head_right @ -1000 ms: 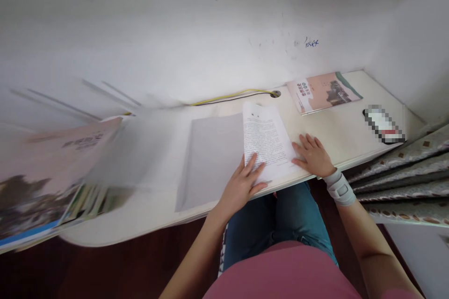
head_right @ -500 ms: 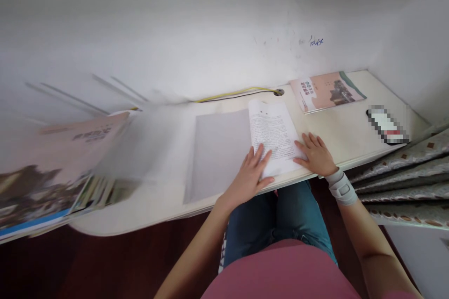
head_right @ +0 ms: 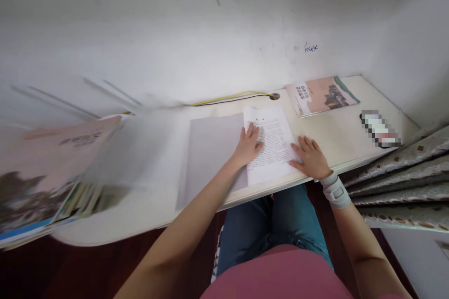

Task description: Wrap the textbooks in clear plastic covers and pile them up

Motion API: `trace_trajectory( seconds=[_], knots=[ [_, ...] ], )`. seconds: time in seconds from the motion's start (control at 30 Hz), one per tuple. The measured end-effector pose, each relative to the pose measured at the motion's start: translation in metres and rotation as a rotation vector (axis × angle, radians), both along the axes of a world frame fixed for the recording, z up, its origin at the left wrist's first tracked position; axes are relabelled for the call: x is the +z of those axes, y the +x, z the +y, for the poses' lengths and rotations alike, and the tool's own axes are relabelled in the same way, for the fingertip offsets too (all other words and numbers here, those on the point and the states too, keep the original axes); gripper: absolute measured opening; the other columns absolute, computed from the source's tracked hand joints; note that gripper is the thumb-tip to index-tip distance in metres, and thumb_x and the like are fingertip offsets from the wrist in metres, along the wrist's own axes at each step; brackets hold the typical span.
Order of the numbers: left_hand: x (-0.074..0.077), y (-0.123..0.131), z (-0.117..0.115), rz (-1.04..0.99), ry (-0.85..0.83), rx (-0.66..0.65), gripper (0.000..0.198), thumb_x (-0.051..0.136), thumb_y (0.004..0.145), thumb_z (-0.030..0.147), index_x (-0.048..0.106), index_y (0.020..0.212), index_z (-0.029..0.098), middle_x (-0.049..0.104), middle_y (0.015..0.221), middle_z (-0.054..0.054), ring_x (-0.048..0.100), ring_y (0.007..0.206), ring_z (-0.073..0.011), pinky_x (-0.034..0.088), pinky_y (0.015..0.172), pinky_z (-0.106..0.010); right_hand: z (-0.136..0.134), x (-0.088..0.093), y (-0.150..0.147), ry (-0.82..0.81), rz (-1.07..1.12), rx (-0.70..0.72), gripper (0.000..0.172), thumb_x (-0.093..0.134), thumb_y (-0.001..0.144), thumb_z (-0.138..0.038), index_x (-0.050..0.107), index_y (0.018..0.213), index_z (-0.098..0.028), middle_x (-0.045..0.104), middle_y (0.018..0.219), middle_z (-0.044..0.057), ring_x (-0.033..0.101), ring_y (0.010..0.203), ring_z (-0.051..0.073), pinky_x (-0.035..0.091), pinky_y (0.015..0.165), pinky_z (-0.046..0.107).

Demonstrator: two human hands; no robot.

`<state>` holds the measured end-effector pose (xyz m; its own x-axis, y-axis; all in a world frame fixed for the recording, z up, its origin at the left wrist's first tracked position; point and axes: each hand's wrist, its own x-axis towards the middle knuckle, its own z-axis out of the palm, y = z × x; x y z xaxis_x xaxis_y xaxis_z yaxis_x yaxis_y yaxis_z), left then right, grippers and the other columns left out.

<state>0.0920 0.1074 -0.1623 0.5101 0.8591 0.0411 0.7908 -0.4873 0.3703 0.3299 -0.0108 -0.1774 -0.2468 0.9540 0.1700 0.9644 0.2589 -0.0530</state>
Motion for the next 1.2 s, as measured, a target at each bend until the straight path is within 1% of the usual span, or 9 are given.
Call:
trace_trajectory(
  seconds=[0.17,0.3,0.4,0.5,0.63,0.73,0.87,1.03,1.2],
  knots=[
    [0.01,0.021,-0.009,0.006,-0.038,0.185,0.065,0.037,0.092,0.041,0.026,0.146,0.007,0.011,0.157,-0.021,0.005,0.144,-0.0377,0.021,0.111,-0.058,-0.001,0.0,0.001,0.004,0.006,0.008,0.062,0.045,0.089,-0.057,0.049,0.137,-0.017,0.037,0.148,0.018,0.032,0.138,0.034,0.029,0.109,0.049],
    [0.012,0.027,-0.006,-0.02,-0.06,0.235,0.066,0.042,0.091,0.04,0.027,0.147,0.008,0.011,0.157,-0.019,0.002,0.143,-0.0402,0.02,0.111,-0.06,0.0,-0.001,0.004,-0.001,0.032,0.051,0.062,0.046,0.089,-0.055,0.048,0.138,-0.016,0.036,0.149,0.019,0.031,0.139,0.033,0.03,0.109,0.05],
    [0.006,0.005,-0.01,-0.158,-0.073,0.165,0.07,0.043,0.09,0.046,0.026,0.147,0.008,0.011,0.157,-0.021,0.003,0.144,-0.0371,0.017,0.114,-0.057,0.0,-0.001,0.006,-0.009,0.046,0.08,0.064,0.046,0.089,-0.055,0.046,0.138,-0.014,0.036,0.149,0.018,0.03,0.139,0.031,0.03,0.109,0.049],
    [-0.001,-0.024,-0.03,-0.27,-0.106,0.06,0.077,0.039,0.09,0.058,0.018,0.15,0.015,0.006,0.158,-0.018,0.006,0.145,-0.0313,0.019,0.115,-0.052,0.0,0.0,0.005,-0.025,0.05,0.124,0.066,0.048,0.088,-0.056,0.045,0.139,-0.015,0.035,0.15,0.017,0.029,0.14,0.029,0.03,0.11,0.047],
    [-0.003,-0.049,-0.068,-0.195,-0.084,-0.095,0.085,0.039,0.088,0.063,0.007,0.152,0.018,-0.002,0.158,-0.018,0.002,0.145,-0.0308,0.02,0.115,-0.052,0.0,0.0,0.005,-0.027,0.079,0.182,0.066,0.048,0.087,-0.056,0.045,0.14,-0.016,0.037,0.149,0.016,0.03,0.14,0.028,0.029,0.111,0.047],
    [0.001,-0.054,-0.085,-0.108,-0.041,-0.216,0.089,0.045,0.084,0.066,0.01,0.151,0.019,-0.003,0.158,-0.018,-0.004,0.144,-0.0336,0.019,0.114,-0.056,0.001,-0.003,0.006,0.022,0.14,0.116,0.061,0.046,0.089,-0.054,0.047,0.137,-0.015,0.037,0.149,0.017,0.028,0.14,0.029,0.033,0.109,0.048],
    [0.003,-0.053,-0.088,-0.054,-0.013,-0.255,0.088,0.047,0.082,0.067,0.021,0.15,0.018,0.0,0.157,-0.02,-0.006,0.143,-0.0358,0.019,0.113,-0.057,0.004,-0.009,0.005,0.07,0.151,-0.021,0.06,0.044,0.091,-0.052,0.048,0.136,-0.012,0.04,0.146,0.022,0.032,0.138,0.032,0.034,0.107,0.05],
    [0.002,-0.052,-0.084,-0.073,0.01,-0.271,0.084,0.047,0.082,0.067,0.025,0.148,0.02,0.005,0.158,-0.018,-0.003,0.143,-0.035,0.022,0.112,-0.058,0.004,-0.012,0.004,0.076,0.112,0.014,0.064,0.047,0.089,-0.054,0.048,0.136,-0.01,0.043,0.143,0.024,0.036,0.136,0.034,0.035,0.106,0.051],
    [0.005,-0.059,-0.081,-0.049,-0.006,-0.304,0.082,0.051,0.078,0.069,0.036,0.144,0.022,0.011,0.157,-0.015,0.003,0.143,-0.0352,0.027,0.112,-0.056,0.003,-0.009,0.005,0.064,0.08,0.035,0.066,0.048,0.088,-0.055,0.046,0.137,-0.009,0.042,0.144,0.025,0.035,0.137,0.034,0.035,0.106,0.052]
  ],
)
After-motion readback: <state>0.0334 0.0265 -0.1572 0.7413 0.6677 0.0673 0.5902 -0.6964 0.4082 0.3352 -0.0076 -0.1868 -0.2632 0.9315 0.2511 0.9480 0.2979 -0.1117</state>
